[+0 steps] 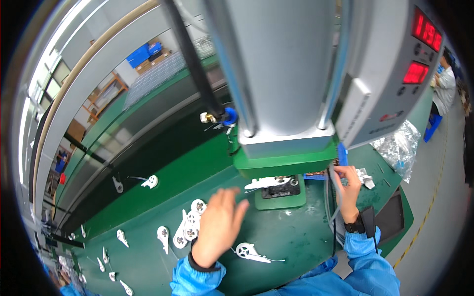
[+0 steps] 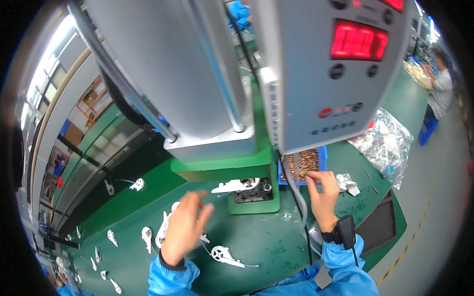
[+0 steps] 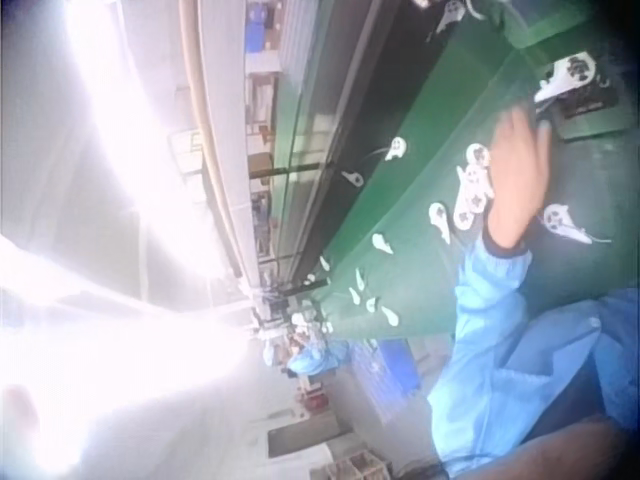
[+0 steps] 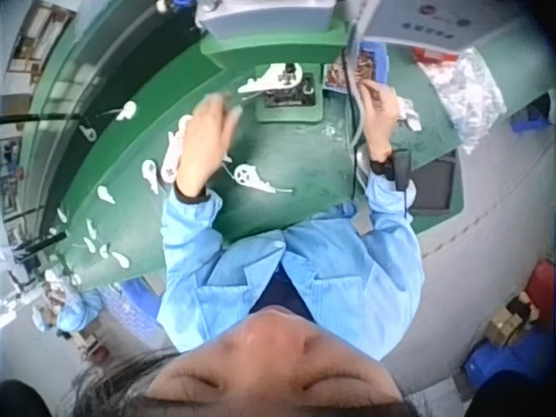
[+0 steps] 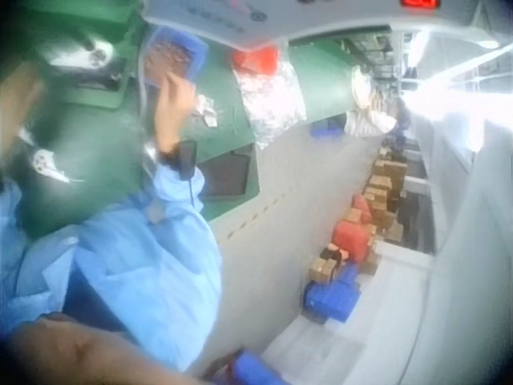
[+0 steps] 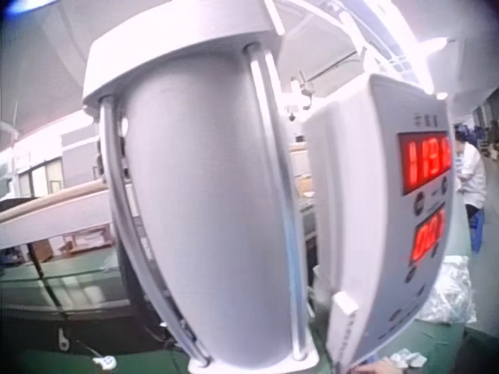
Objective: Operating a hot press machine to assemble or seal small white plastic components.
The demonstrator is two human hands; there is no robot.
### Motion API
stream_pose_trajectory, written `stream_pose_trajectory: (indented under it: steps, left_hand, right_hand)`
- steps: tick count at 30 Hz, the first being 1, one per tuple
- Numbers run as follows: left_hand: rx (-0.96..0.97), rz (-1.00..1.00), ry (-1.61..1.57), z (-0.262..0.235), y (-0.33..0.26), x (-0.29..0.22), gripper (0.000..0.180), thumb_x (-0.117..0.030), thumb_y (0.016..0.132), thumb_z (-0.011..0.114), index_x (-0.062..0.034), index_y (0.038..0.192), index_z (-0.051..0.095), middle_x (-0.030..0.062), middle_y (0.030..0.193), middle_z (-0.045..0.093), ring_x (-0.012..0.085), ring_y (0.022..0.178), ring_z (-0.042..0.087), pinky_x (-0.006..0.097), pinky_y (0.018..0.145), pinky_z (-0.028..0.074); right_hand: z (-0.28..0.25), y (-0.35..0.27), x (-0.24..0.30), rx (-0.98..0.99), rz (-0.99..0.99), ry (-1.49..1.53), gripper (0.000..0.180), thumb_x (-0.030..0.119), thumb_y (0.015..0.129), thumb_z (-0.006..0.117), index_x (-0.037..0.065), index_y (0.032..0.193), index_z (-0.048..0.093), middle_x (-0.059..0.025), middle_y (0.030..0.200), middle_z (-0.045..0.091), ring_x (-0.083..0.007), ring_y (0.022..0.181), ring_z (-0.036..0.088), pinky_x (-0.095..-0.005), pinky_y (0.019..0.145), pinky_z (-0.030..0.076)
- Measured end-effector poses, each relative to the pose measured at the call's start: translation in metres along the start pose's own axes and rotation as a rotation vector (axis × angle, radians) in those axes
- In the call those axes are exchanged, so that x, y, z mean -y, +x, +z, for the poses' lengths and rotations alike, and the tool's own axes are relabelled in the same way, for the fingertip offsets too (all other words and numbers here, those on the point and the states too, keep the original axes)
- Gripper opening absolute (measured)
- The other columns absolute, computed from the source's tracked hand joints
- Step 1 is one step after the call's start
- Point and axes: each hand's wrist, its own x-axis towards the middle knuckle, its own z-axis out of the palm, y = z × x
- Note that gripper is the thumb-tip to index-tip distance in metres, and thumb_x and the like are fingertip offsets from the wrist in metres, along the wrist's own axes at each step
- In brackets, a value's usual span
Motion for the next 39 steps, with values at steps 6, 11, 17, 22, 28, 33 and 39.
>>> stream_pose_trajectory:
  steps: [6, 11, 17, 22, 28, 33, 39]
  left_hand:
    - [0.501, 0.229, 0.067, 0.039, -0.09, 0.001, 0.045, -0.021, 0.072, 0.068, -0.0086, 0.111, 0.051, 0.0138, 0.101, 0.046, 0.0279, 0.092, 0.05, 0.035, 0.068, 0.048]
    - [0.548, 0.395, -0.016, 0.064, -0.091, 0.021, 0.039, -0.019, 0.067, 0.07, -0.0084, 0.099, 0.051, 0.0078, 0.093, 0.045, 0.0233, 0.088, 0.049, 0.031, 0.066, 0.047]
    - [0.597, 0.519, -0.147, 0.066, -0.088, 0.016, 0.029, -0.017, 0.066, 0.069, -0.0063, 0.084, 0.049, 0.0045, 0.086, 0.044, 0.021, 0.084, 0.048, 0.033, 0.065, 0.046]
    - [0.383, 0.239, -0.572, 0.056, -0.076, 0.019, 0.013, -0.011, 0.082, 0.06, -0.0049, 0.087, 0.05, 0.0076, 0.089, 0.05, 0.0204, 0.074, 0.057, 0.029, 0.06, 0.048]
    - [0.187, -0.395, -1.068, 0.068, -0.091, 0.051, 0.02, 0.002, 0.079, 0.062, -0.0031, 0.095, 0.05, 0.0057, 0.091, 0.055, 0.0095, 0.075, 0.057, 0.02, 0.057, 0.048]
    - [0.004, -0.33, -0.559, 0.059, -0.09, 0.047, 0.054, -0.004, 0.07, 0.07, -0.0008, 0.114, 0.04, 0.0125, 0.103, 0.05, 0.0184, 0.088, 0.053, 0.026, 0.064, 0.049]
    - [-0.274, -0.065, 0.019, 0.031, -0.067, 0.015, 0.069, -0.012, 0.07, 0.068, 0.0019, 0.127, 0.031, 0.0184, 0.122, 0.036, 0.031, 0.107, 0.042, 0.037, 0.086, 0.038]
  right_hand:
    - [0.003, -0.001, 0.002, 0.017, -0.054, -0.013, 0.009, -0.003, 0.071, 0.064, 0.001, 0.079, 0.061, -0.0078, 0.075, 0.06, -0.0207, 0.067, 0.052, -0.0289, 0.058, 0.042]
    - [0.002, 0.001, 0.009, 0.086, -0.068, 0.008, 0.009, -0.004, 0.072, 0.063, 0.0, 0.08, 0.061, -0.0089, 0.076, 0.06, -0.0209, 0.069, 0.053, -0.0283, 0.059, 0.042]
    - [-0.002, 0.001, 0.011, 0.088, -0.047, 0.05, 0.01, -0.004, 0.071, 0.063, 0.0, 0.081, 0.062, -0.0091, 0.077, 0.061, -0.0205, 0.07, 0.054, -0.0276, 0.061, 0.044]
    - [-0.009, 0.009, 0.015, 0.037, -0.13, 0.006, 0.012, -0.004, 0.071, 0.064, 0.0, 0.082, 0.061, -0.0089, 0.077, 0.061, -0.0213, 0.071, 0.054, -0.0287, 0.062, 0.043]
    - [-0.037, 0.018, 0.034, 0.14, -0.08, 0.042, 0.012, -0.004, 0.07, 0.064, 0.0, 0.082, 0.064, -0.0082, 0.077, 0.062, -0.0185, 0.07, 0.055, -0.0266, 0.061, 0.043]
    - [-0.03, 0.032, 0.049, 0.457, -0.02, 0.271, 0.012, -0.001, 0.07, 0.066, 0.0, 0.083, 0.066, -0.0084, 0.078, 0.065, -0.0159, 0.067, 0.056, -0.0277, 0.06, 0.045]
    - [0.013, 0.055, 0.07, 0.672, -0.2, 0.284, 0.018, 0.007, 0.076, 0.065, 0.0, 0.092, 0.063, -0.0128, 0.088, 0.063, -0.0294, 0.077, 0.059, -0.0326, 0.069, 0.047]
